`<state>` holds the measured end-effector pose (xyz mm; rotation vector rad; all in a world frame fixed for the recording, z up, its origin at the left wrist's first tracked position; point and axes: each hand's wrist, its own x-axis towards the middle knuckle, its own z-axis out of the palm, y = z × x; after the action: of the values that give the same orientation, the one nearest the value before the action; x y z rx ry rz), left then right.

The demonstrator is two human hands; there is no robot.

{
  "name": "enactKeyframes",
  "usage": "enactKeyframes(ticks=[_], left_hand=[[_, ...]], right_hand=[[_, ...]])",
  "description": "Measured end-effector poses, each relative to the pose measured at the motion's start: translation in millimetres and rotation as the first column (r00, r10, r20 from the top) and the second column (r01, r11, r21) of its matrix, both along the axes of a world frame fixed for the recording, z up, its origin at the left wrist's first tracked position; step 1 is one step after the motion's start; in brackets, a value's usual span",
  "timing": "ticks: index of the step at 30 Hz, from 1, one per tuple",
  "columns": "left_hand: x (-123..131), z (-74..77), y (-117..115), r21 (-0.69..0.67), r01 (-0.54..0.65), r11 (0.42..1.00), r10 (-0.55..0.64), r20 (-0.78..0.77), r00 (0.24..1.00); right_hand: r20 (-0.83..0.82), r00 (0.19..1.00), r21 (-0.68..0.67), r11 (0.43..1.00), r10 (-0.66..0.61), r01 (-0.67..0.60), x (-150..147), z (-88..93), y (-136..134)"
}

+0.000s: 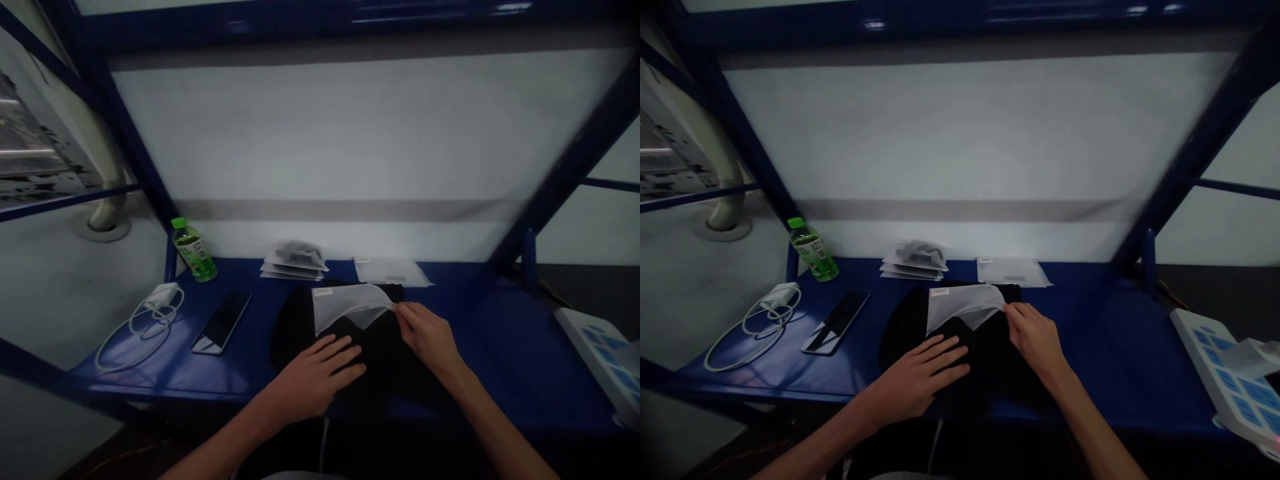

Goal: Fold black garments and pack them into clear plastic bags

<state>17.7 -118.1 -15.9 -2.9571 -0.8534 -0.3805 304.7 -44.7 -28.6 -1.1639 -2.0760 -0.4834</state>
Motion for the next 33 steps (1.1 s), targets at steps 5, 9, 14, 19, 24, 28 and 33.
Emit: enactKeyframes(ticks=[5,9,14,19,24,28,33], left_hand=[[1.9,3.3,-2.2,-0.136,-0.029,0.99,0.042,0.091,0.995],[0.1,16.1,-1.2,-0.292,-0.037,0.956,0.136,0.327,0.935],[0.4,34.7,10.7,-0.347,-0.037,0.937,0.239,0.561,0.793],[7.5,33.0,24.8,-0.194,-0.207,0.959,0.277,0.49,0.826],[17.9,11.8,30.3,-0.085,-0.301,0.95,0.312,0.184,0.932],[21.9,-2.6,26.0,-0.087,-0.235,0.968,0.242,0.084,0.967],[22.3,-6.7,21.6,-0.103,-0.23,0.968,0.239,0.075,0.968]], right_hand=[[-0.071,0.997,-0.012,0.999,-0.031,0.03,5.7,-2.5,3.6],[-0.185,0.983,-0.069,0.998,-0.016,0.003,7.2,-3.5,6.0],[-0.294,0.952,0.007,0.996,-0.082,0.088,14.2,-0.8,8.8],[-0.403,0.892,0.076,0.964,-0.202,0.253,26.7,4.5,9.8],[-0.431,0.874,0.055,0.96,-0.224,0.273,29.7,7.1,9.9],[-0.427,0.869,-0.078,0.968,-0.249,0.239,29.2,2.7,11.0],[-0.338,0.91,-0.281,0.948,-0.241,0.147,32.4,-5.4,16.3]])
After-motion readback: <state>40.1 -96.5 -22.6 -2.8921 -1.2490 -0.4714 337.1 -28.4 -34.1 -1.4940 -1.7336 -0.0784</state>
